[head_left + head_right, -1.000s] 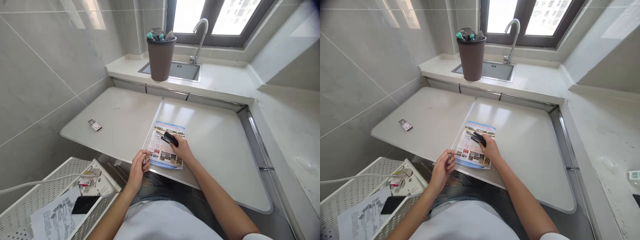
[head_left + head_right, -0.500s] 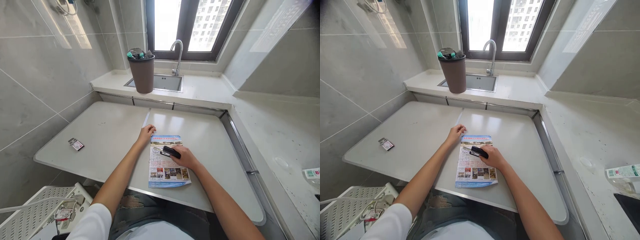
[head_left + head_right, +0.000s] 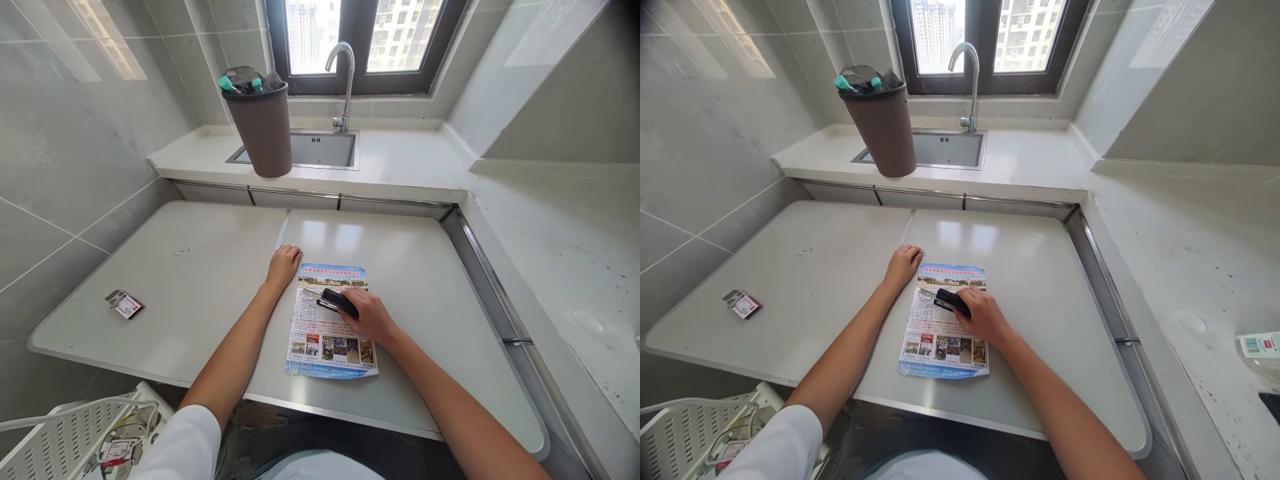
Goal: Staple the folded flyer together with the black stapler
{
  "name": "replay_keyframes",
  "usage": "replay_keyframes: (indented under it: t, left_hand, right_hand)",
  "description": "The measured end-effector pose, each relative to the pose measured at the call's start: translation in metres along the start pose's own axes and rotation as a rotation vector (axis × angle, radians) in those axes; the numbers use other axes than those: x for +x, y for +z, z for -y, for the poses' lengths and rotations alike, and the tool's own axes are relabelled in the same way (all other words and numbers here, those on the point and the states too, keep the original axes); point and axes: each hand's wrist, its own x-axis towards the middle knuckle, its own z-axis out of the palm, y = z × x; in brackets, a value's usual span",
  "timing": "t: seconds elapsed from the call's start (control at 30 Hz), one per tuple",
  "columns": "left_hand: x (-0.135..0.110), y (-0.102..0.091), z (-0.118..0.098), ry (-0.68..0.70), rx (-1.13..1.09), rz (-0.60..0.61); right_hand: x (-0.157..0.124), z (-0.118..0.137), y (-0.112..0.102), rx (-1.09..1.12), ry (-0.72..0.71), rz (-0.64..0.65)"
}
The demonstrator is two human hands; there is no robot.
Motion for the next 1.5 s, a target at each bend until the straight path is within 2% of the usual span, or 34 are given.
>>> replay_keyframes:
  t: [0.27,0.43,0.57,0.67,0.77,0.87,1.07,1.3,1.5]
  left_hand:
    - [0.003,0.002,0.008,0.049,0.047,-0.087]
    - [-0.002,-0.002,-0.008,0.097,-0.043,-0.143]
    - [-0.016,-0.002,-0.038,0.175,-0.224,-0.057]
    - [-0.026,-0.004,-0.059,0.302,-0.236,0.019]
    - [-0.03,-0.006,-0.07,0.406,-0.208,0.145]
    - [-0.03,-0.006,-0.069,0.476,-0.144,0.265]
    - [-0.027,-0.003,-0.061,0.411,-0.123,0.229]
    - [-0.025,0.001,-0.063,0.44,-0.193,0.302]
    - [-0.024,0.007,-0.063,0.374,-0.182,0.341]
  right_hand:
    - [0.0,-0.02,-0.011,0.045,0.038,-0.057]
    - [-0.001,-0.026,-0.017,0.101,0.059,-0.143]
    - [0.0,-0.03,-0.015,0.122,0.076,-0.191]
    - [0.003,-0.035,-0.013,0.127,0.112,-0.183]
    - [0.004,-0.038,-0.012,0.126,0.14,-0.182]
    - [0.005,-0.039,-0.011,0.121,0.136,-0.187]
    - [0.007,-0.04,-0.009,0.135,0.116,-0.167]
    - [0.008,-0.04,-0.009,0.15,0.114,-0.159]
    - [0.009,-0.04,-0.009,0.148,0.118,-0.161]
